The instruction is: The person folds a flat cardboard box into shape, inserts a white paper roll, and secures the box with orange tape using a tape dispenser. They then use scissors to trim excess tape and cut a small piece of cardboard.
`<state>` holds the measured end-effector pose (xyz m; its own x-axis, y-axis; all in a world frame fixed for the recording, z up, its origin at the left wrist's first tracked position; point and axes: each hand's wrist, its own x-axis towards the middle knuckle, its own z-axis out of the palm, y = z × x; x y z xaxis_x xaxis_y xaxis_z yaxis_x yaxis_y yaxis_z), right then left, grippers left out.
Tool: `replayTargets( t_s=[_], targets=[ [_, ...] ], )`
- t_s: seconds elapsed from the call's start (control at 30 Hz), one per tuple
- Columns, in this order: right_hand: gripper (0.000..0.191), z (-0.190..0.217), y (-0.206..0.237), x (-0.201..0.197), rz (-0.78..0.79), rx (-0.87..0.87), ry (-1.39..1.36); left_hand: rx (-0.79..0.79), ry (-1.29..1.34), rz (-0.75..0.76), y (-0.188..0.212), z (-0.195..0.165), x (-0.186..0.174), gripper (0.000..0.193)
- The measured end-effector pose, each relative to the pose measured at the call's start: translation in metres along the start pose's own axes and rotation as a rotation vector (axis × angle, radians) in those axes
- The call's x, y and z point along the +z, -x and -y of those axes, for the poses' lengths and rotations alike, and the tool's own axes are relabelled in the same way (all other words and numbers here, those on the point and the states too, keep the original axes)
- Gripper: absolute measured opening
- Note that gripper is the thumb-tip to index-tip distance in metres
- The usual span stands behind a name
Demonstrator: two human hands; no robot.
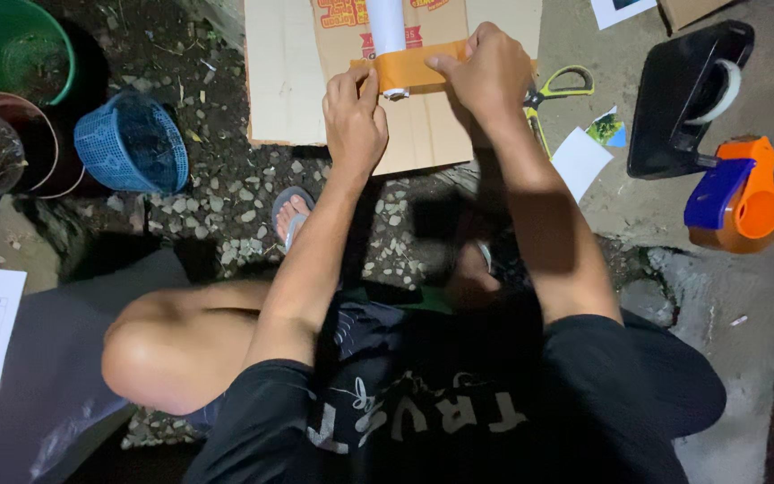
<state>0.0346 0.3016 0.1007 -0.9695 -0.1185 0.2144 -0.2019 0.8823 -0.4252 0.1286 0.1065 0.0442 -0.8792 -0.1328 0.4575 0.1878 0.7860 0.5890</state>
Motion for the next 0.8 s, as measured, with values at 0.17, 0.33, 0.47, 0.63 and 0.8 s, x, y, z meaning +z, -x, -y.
replayTargets(
  t_s=[0.17,0.33,0.47,0.63,0.8],
  targets=[
    [0.057,-0.004,0.003,0.015,0.006,0.028,0.035,0.008,-0.009,0.016,0.002,0.000,0.001,0.046],
    [0.055,-0.002,0.007,0.024,0.005,0.031,0.037,0.018,-0.016,0.017,0.001,0.000,0.001,0.049],
    [0.054,0.001,0.009,0.031,0.022,0.052,0.047,0.022,-0.022,0.023,0.002,-0.002,-0.001,0.049],
    [0.054,0.008,0.009,0.042,0.083,0.134,0.044,0.020,-0.029,0.040,0.001,-0.001,0.001,0.048],
    [0.054,0.007,0.006,0.046,0.128,0.178,0.045,0.023,-0.034,0.053,0.001,0.000,0.003,0.049]
  ],
)
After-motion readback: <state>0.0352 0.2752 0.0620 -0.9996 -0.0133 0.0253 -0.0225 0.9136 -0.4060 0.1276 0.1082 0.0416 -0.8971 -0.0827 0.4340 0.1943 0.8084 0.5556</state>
